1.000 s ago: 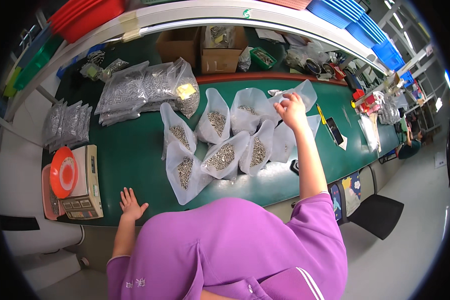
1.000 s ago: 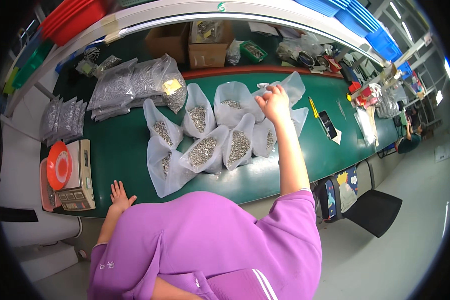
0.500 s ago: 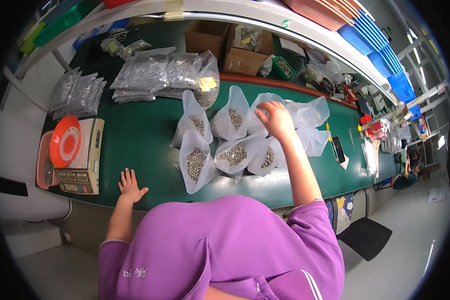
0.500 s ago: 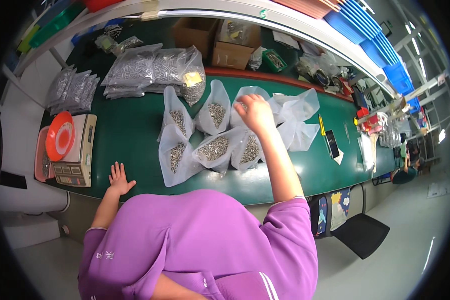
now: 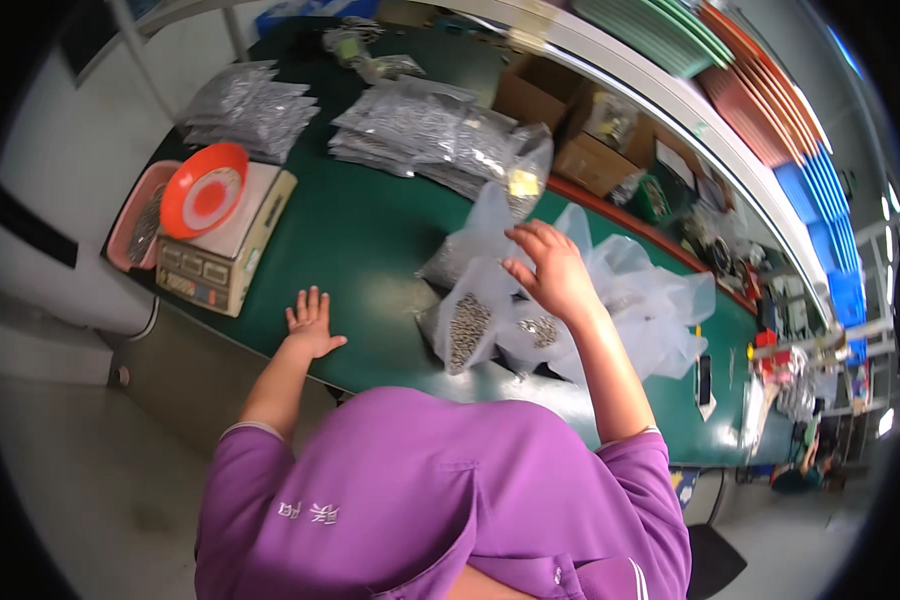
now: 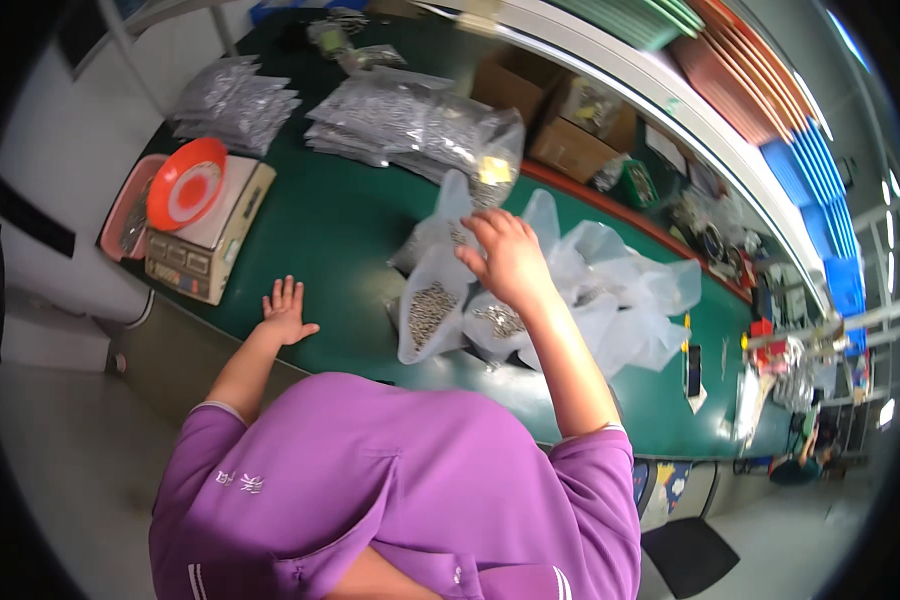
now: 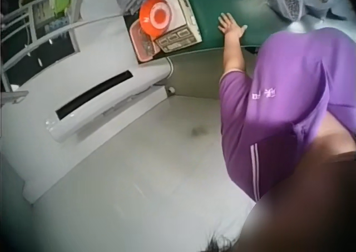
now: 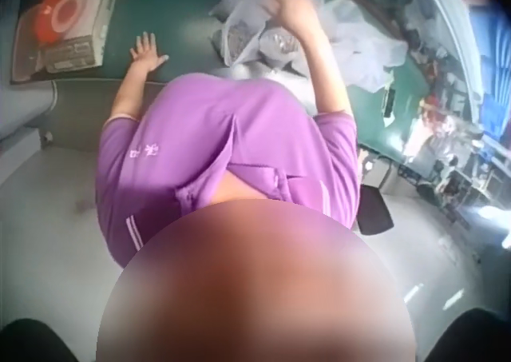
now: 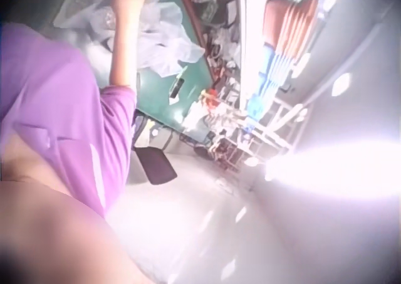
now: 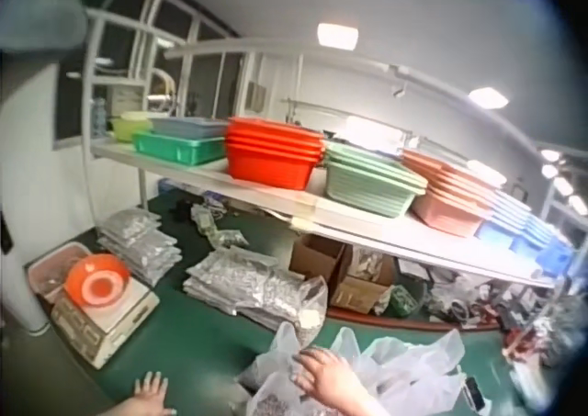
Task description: Weighing small metal components on an electronic scale and placing specific amounts into plastic bags for packaging.
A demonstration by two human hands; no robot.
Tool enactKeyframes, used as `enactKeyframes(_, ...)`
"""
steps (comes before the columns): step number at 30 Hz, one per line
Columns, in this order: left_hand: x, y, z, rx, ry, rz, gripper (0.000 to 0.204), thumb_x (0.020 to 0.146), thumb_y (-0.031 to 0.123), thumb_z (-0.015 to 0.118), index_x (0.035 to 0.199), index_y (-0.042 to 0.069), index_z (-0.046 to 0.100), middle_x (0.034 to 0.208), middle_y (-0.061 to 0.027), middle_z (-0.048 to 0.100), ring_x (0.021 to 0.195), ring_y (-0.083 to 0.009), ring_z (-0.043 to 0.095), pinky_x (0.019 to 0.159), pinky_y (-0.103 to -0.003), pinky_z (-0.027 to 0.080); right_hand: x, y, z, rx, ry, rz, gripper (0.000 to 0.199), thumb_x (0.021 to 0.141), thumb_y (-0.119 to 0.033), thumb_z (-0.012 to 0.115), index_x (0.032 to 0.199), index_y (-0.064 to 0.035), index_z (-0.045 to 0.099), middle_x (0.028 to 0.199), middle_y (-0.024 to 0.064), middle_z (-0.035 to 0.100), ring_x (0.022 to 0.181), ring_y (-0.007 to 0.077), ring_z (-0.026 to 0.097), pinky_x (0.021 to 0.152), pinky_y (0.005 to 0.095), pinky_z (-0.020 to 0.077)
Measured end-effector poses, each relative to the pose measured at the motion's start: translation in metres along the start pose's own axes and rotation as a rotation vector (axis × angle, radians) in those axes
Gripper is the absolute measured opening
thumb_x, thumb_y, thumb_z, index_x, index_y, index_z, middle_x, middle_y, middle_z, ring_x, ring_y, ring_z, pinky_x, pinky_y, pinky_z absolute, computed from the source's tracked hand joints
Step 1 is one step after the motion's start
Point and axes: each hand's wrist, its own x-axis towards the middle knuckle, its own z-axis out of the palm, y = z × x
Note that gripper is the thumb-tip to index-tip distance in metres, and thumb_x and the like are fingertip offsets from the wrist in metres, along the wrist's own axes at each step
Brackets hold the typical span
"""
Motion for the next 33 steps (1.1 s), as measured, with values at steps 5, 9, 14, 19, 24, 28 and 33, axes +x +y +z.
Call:
enactKeyframes(5, 0.001, -0.002, 0.003, -0.009, 0.009, -0.012, 0.103, 0.07, 0.058, 0.059, 0.141, 0.01, 0.002, 0.147, -0.0121, -0.009, 0.135, -0.0333, -0.01, 0.104, -0.057, 0.004, 0.0, -0.022, 0.019, -0.073, -0.527, 0.226, 0.049, 0.086, -0.048, 0.044, 0.077, -0.0041, 0.064, 0.081, 0.0161, 0.062, 0.084, 0.0343, 0.058, 0.077, 0.044, 0.0438)
enactKeyframes(9, 0.0, -0.003, 0.005, -0.044, 0.016, -0.003, 0.101, 0.071, 0.058, 0.058, 0.142, 0.011, 0.003, 0.147, -0.0109, -0.009, 0.135, -0.0338, -0.01, 0.104, -0.057, 0.003, -0.008, -0.035, 0.004, -0.011, -0.422, 0.313, 0.044, 0.086, -0.045, 0.045, 0.079, -0.0067, 0.065, 0.077, 0.0166, 0.062, 0.078, 0.0348, 0.059, 0.071, 0.0433, 0.0448)
enactKeyframes(14, -0.001, -0.004, 0.006, -0.08, 0.027, 0.011, 0.1, 0.072, 0.058, 0.058, 0.142, 0.012, 0.003, 0.147, -0.0114, -0.009, 0.134, -0.0349, -0.01, 0.103, -0.059, 0.002, -0.013, -0.078, -0.028, 0.1, -0.074, 0.319, 0.021, 0.083, -0.024, 0.054, 0.091, -0.0072, 0.065, 0.082, 0.0137, 0.063, 0.08, 0.0306, 0.059, 0.073, 0.0377, 0.0461)
enactKeyframes(19, 0.001, -0.009, 0.006, -0.131, 0.025, 0.042, 0.104, 0.068, 0.053, 0.064, 0.142, 0.012, 0.003, 0.147, -0.0114, -0.008, 0.135, -0.0341, -0.009, 0.103, -0.06, 0.003, -0.034, -0.141, -0.026, 0.513, -0.006, 0.233, 0.018, 0.081, -0.009, 0.058, 0.097, -0.0036, 0.063, 0.081, 0.0115, 0.064, 0.079, 0.0234, 0.061, 0.073, 0.0311, 0.0461)
enactKeyframes(24, -0.014, -0.054, 0.024, -0.519, 0.291, 0.386, 0.06, 0.072, 0.034, 0.062, 0.124, 0.01, 0.045, 0.14, -0.0173, 0.025, 0.131, -0.0359, 0.019, 0.104, -0.052, 0.019, -0.046, -0.221, 0.028, 0.831, -0.368, 0.364, 0.019, 0.085, -0.01, 0.056, 0.102, -0.0011, 0.061, 0.085, 0.0081, 0.064, 0.084, 0.0155, 0.059, 0.078, 0.0277, 0.0447)
enactKeyframes(28, -0.07, -0.115, 0.084, -0.855, 0.572, 0.615, 0.03, 0.082, 0.012, 0.055, 0.111, 0.005, 0.054, 0.126, -0.0151, 0.044, 0.116, -0.0294, 0.044, 0.095, -0.036, 0.038, -0.027, -0.285, 0.072, 1.181, -0.481, 0.567, 0.021, 0.089, -0.012, 0.052, 0.105, 0.0008, 0.058, 0.086, 0.0062, 0.062, 0.086, 0.0132, 0.056, 0.08, 0.0254, 0.0429)
enactKeyframes(33, -0.143, -0.25, 0.167, -1.323, 0.389, 0.292, 0.027, 0.081, 0.011, 0.058, 0.107, 0.004, 0.056, 0.113, -0.0124, 0.051, 0.097, -0.021, 0.055, 0.084, -0.031, 0.045, 0.024, -0.379, 0.146, 1.195, -0.71, 0.448, 0.03, 0.088, -0.014, 0.055, 0.115, -0.0007, 0.053, 0.102, 0.0075, 0.059, 0.097, 0.0146, 0.054, 0.087, 0.0259, 0.0424)
